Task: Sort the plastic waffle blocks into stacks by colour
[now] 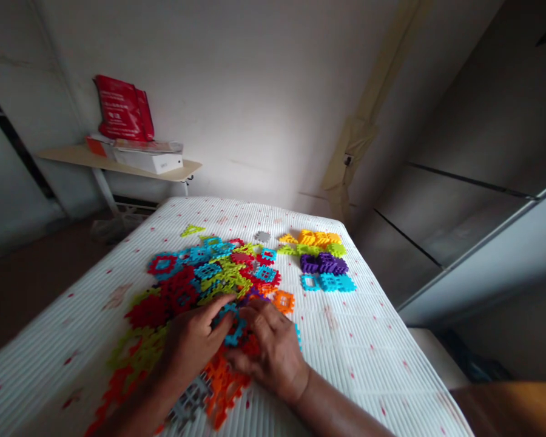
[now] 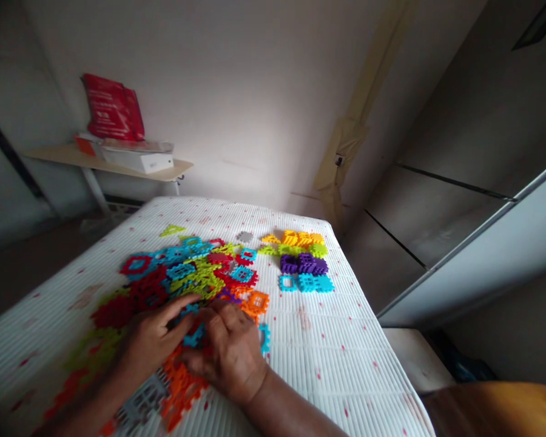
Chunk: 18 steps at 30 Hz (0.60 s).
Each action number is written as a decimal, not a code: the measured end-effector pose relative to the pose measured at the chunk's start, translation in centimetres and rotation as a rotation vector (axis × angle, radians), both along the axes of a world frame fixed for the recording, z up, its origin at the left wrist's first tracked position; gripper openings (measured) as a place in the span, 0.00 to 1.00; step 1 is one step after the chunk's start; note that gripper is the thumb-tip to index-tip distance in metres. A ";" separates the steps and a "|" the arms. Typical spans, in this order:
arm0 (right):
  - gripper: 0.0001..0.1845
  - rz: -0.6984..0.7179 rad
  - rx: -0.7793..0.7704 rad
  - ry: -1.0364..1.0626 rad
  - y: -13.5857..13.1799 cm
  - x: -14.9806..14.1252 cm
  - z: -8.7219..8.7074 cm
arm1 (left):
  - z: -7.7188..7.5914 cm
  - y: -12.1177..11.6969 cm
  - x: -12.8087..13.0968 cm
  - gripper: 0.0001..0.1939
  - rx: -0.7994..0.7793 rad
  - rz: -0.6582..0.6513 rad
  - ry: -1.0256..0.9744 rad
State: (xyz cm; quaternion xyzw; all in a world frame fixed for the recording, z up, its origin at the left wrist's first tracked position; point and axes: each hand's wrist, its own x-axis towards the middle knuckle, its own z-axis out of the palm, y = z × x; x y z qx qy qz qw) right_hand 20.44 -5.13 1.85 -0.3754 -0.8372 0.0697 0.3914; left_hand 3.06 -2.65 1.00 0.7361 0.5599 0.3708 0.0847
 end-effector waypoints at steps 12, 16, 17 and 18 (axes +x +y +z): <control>0.17 -0.031 0.115 0.008 1.1 1.5 -1.9 | -0.3 -0.3 0.3 0.13 -0.224 -0.103 -0.448; 0.14 -0.102 0.089 0.066 0.8 1.2 -1.2 | 0.2 -0.4 0.8 0.17 -0.425 -0.062 -0.702; 0.16 -0.121 0.090 0.063 0.6 1.1 -1.0 | 0.2 -0.4 0.9 0.17 -0.451 -0.057 -0.732; 0.18 -0.135 0.088 0.051 0.5 0.9 -0.9 | 0.2 -0.4 0.9 0.17 -0.469 -0.060 -0.747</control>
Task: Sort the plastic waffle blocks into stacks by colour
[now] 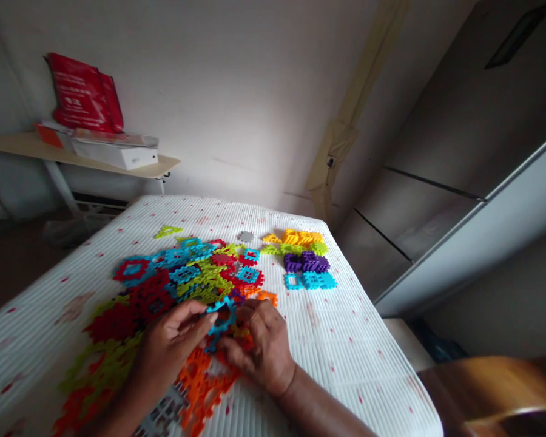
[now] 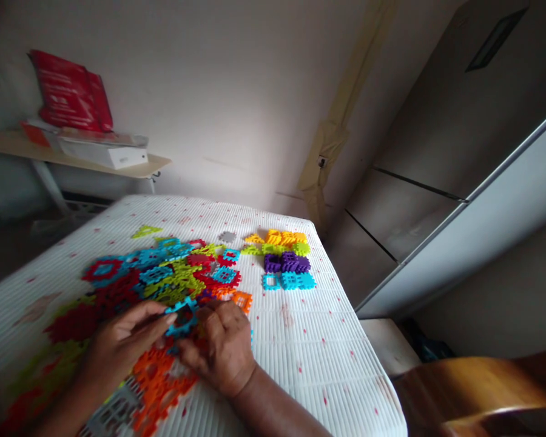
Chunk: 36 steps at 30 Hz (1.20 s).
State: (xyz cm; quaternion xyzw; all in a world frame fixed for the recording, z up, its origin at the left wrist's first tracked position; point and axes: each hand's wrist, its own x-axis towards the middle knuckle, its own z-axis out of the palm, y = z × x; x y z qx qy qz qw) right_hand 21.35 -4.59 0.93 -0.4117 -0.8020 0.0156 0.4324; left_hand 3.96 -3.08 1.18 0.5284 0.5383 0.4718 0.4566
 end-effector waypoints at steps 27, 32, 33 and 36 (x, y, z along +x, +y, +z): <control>0.07 -0.838 -0.217 -0.441 7.3 9.3 -2.9 | -0.5 0.2 -0.3 0.22 0.024 -0.012 -0.132; 0.06 -0.823 -0.256 -0.430 7.3 9.3 -3.1 | -0.5 0.3 -0.4 0.23 0.035 0.003 -0.109; 0.05 -0.817 -0.247 -0.426 7.3 9.3 -3.2 | -0.6 0.3 -0.4 0.23 0.038 0.006 -0.106; 0.05 -0.798 -0.218 -0.424 7.4 9.5 -3.4 | -0.8 0.3 -0.6 0.21 0.048 0.004 -0.100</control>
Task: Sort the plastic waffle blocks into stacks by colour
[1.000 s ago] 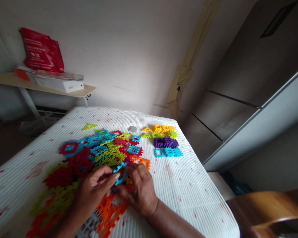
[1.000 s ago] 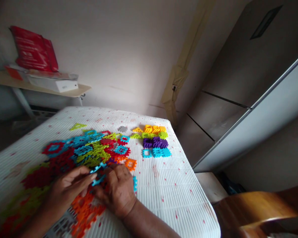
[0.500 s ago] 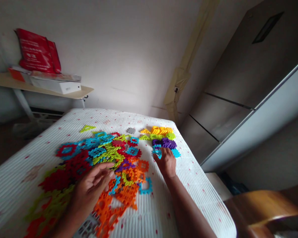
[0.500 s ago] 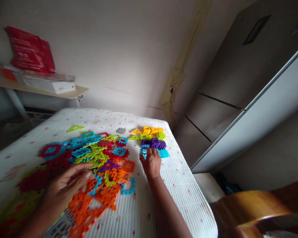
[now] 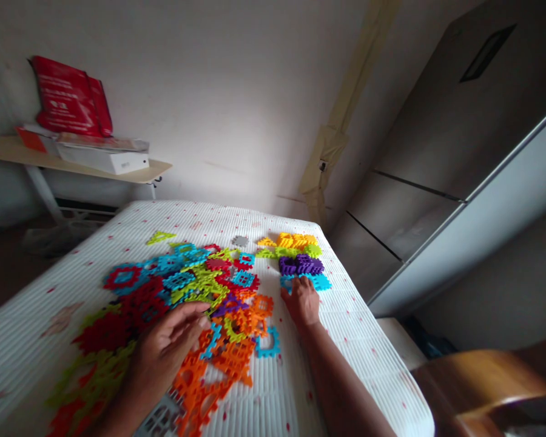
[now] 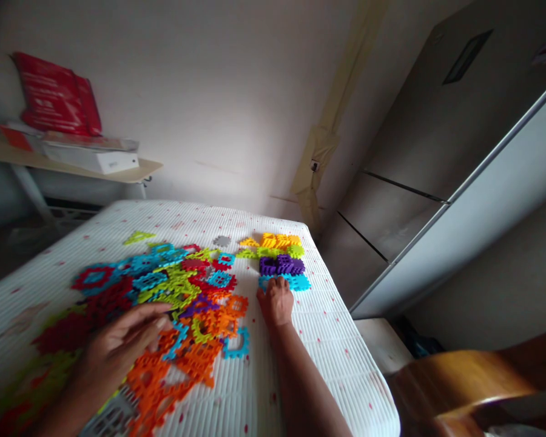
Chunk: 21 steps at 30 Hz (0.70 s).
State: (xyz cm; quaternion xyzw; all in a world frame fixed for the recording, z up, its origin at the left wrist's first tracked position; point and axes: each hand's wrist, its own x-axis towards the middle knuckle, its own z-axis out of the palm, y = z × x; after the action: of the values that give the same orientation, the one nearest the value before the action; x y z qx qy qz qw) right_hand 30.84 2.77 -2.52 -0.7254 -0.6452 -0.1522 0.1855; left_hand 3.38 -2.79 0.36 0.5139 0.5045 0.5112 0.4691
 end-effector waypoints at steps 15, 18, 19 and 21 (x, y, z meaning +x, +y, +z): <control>0.06 0.377 -0.076 0.419 -2.6 -0.5 2.5 | -0.6 0.1 -0.1 0.11 0.218 -0.050 0.312; 0.13 0.737 -0.368 0.602 -4.7 -0.1 3.4 | -0.5 -0.1 0.1 0.09 0.308 -0.069 0.392; 0.17 0.812 -0.426 0.601 -5.3 0.0 3.6 | -0.4 -0.1 0.1 0.08 0.327 -0.068 0.407; 0.25 0.850 -0.447 0.535 -6.4 0.1 3.5 | -0.4 -0.2 0.3 0.09 0.341 -0.072 0.433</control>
State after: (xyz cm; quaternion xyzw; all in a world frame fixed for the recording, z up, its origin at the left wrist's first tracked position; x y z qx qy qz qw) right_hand 30.90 -3.59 0.94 -0.4359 -0.8284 0.2666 0.2294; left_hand 3.63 -2.95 -0.01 0.7003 0.4811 0.4501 0.2748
